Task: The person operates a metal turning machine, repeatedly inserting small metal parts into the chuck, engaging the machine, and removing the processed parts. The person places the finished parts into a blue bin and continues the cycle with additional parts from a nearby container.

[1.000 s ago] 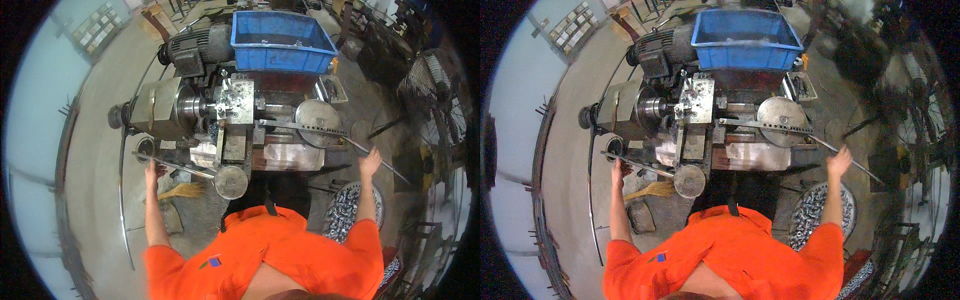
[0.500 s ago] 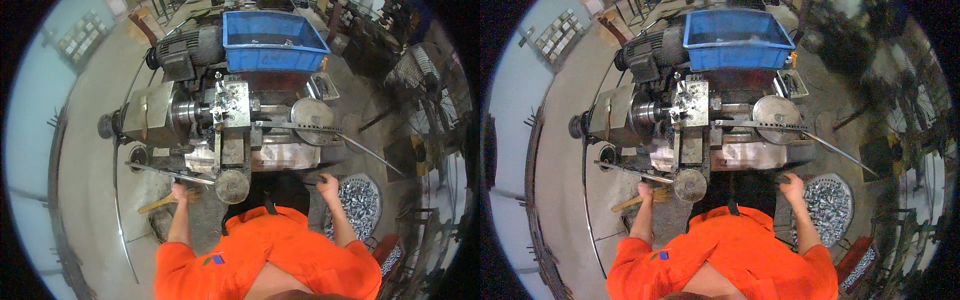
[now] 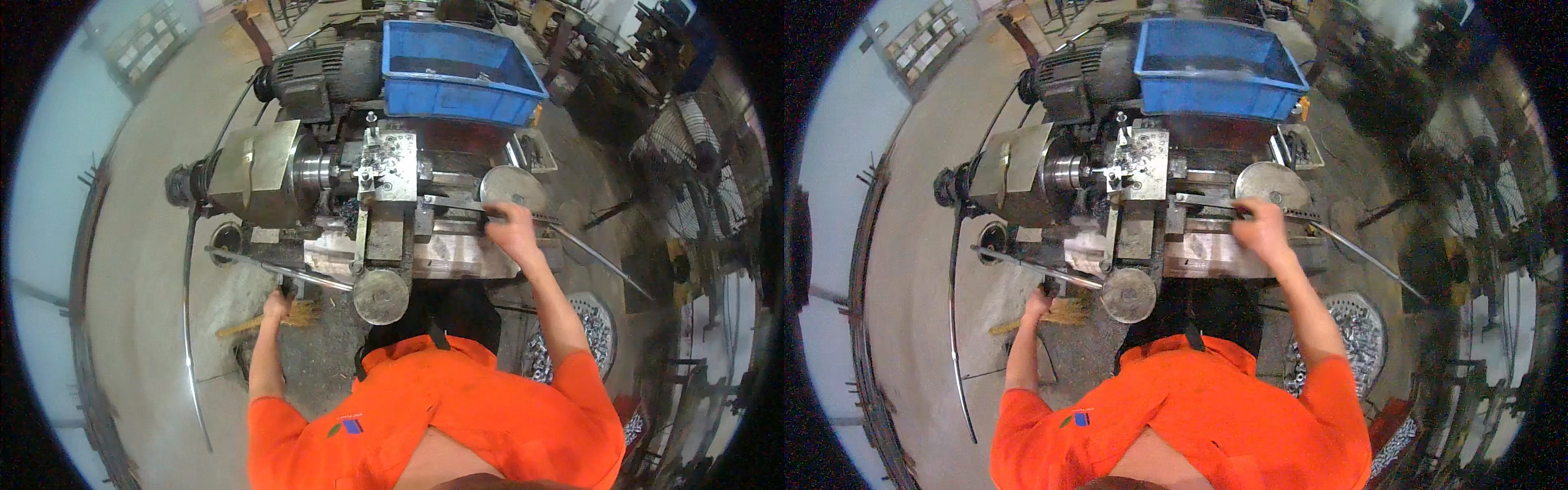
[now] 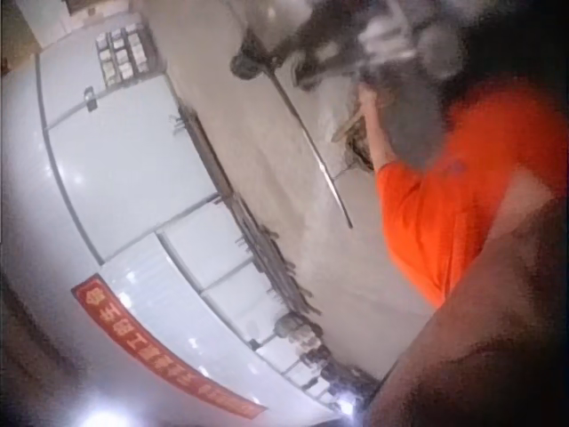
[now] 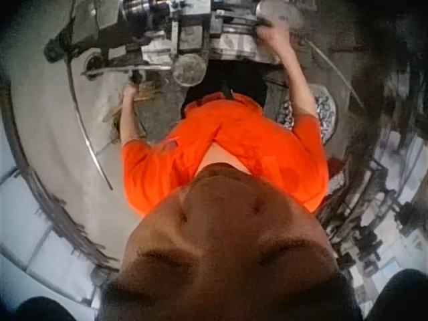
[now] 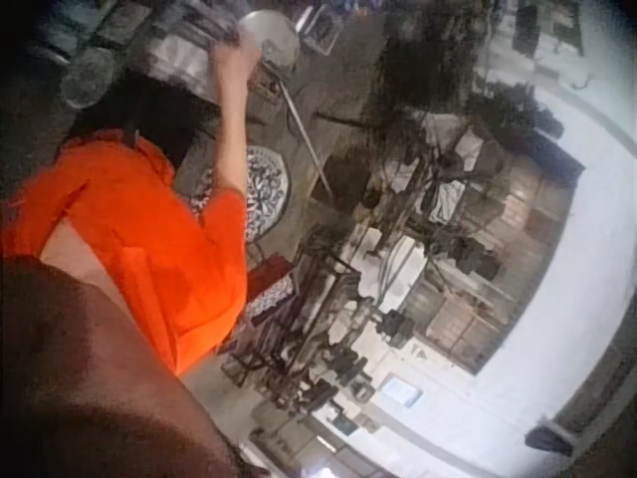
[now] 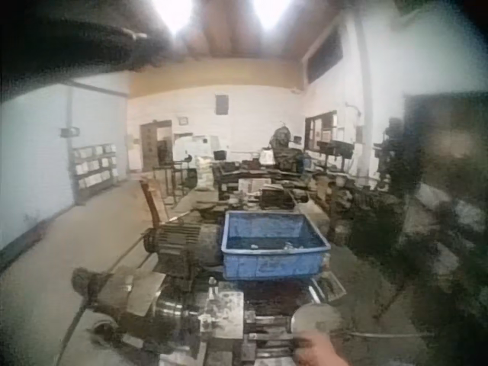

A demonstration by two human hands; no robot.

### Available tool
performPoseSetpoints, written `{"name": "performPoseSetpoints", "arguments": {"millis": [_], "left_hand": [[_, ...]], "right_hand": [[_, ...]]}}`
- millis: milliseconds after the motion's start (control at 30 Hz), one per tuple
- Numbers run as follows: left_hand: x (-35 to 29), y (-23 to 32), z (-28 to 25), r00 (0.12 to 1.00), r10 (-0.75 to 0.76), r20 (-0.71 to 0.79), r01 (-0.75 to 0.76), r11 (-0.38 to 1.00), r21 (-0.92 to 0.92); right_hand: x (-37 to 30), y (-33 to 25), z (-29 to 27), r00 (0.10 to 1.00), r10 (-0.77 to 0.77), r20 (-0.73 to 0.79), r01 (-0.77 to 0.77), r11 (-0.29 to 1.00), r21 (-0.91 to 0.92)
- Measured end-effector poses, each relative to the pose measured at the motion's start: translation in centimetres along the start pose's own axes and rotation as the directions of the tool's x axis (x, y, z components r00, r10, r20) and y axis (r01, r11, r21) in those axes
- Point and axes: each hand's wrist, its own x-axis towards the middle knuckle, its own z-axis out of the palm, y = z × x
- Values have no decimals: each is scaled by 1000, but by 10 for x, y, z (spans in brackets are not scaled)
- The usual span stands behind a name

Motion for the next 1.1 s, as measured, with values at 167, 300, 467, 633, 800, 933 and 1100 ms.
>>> {"name": "performPoseSetpoints", "arguments": {"millis": [167,300,467,633,800,933,1100], "left_hand": [[-28,-42,-75,996,77,-45,-89,874,-478],[-104,-43,-187,852,107,-512,-298,904,-307],[-125,-206,-181,574,-125,-809,43,992,-122],[-173,-70,-131,607,-372,-702,283,927,-247],[-192,-40,-112,670,-270,-692,222,962,-160],[-179,-55,-119,815,-216,-538,102,967,-234],[-169,-48,-146,934,-93,-344,-45,927,-373]], "right_hand": [[77,-78,67,926,-375,54,361,917,170],[119,-119,132,877,-455,156,462,887,-9],[137,-165,166,839,-247,485,373,910,-180],[143,-150,169,867,-295,402,392,902,-183],[147,-155,165,816,-250,521,407,888,-212],[152,-143,145,836,-312,451,459,849,-263],[203,-106,57,934,-262,245,330,895,-301]]}}
